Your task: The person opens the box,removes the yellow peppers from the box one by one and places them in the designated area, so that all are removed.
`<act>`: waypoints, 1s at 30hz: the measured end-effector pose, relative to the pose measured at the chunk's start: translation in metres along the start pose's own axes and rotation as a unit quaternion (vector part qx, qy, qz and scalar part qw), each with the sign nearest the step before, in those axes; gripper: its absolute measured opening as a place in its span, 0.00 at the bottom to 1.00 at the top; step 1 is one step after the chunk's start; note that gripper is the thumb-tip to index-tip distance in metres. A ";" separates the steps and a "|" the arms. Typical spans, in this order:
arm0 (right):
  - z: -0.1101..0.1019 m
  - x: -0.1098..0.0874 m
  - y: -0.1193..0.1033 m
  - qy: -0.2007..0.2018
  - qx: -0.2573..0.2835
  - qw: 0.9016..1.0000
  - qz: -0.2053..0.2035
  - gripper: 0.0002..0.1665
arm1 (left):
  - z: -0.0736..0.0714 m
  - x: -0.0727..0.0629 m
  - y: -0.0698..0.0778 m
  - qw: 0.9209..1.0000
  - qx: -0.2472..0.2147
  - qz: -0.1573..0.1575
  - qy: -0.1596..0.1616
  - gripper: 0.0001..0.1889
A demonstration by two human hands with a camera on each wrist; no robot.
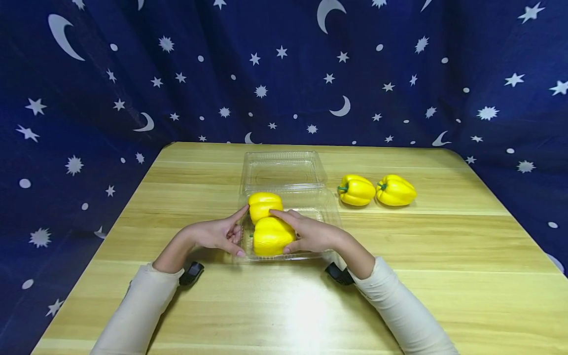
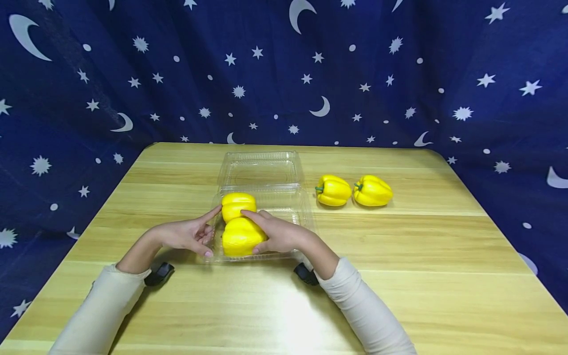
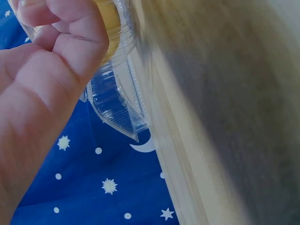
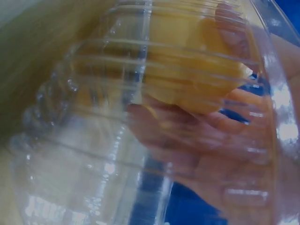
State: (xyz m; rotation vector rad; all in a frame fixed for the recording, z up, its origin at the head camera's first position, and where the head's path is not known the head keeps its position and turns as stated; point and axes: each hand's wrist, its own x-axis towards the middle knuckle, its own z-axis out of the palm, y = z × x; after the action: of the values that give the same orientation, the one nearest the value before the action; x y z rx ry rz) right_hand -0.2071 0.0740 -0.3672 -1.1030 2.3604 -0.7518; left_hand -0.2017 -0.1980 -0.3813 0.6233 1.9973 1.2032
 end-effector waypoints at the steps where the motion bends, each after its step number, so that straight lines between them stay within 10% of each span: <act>1: 0.000 0.000 0.000 0.001 -0.001 1.000 -0.001 0.49 | 0.000 0.000 0.000 1.000 -0.003 0.000 0.000 0.64; 30: -0.013 -0.006 0.016 -0.018 -0.020 0.999 -0.031 0.45 | 0.003 0.004 0.001 0.999 -0.022 0.047 -0.008 0.61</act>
State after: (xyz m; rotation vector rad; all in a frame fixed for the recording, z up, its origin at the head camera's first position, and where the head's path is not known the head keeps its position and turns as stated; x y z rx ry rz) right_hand -0.2202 0.0914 -0.3667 -1.2029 2.3301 -0.7023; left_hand -0.2014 -0.1932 -0.3830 0.7095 1.9409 1.2909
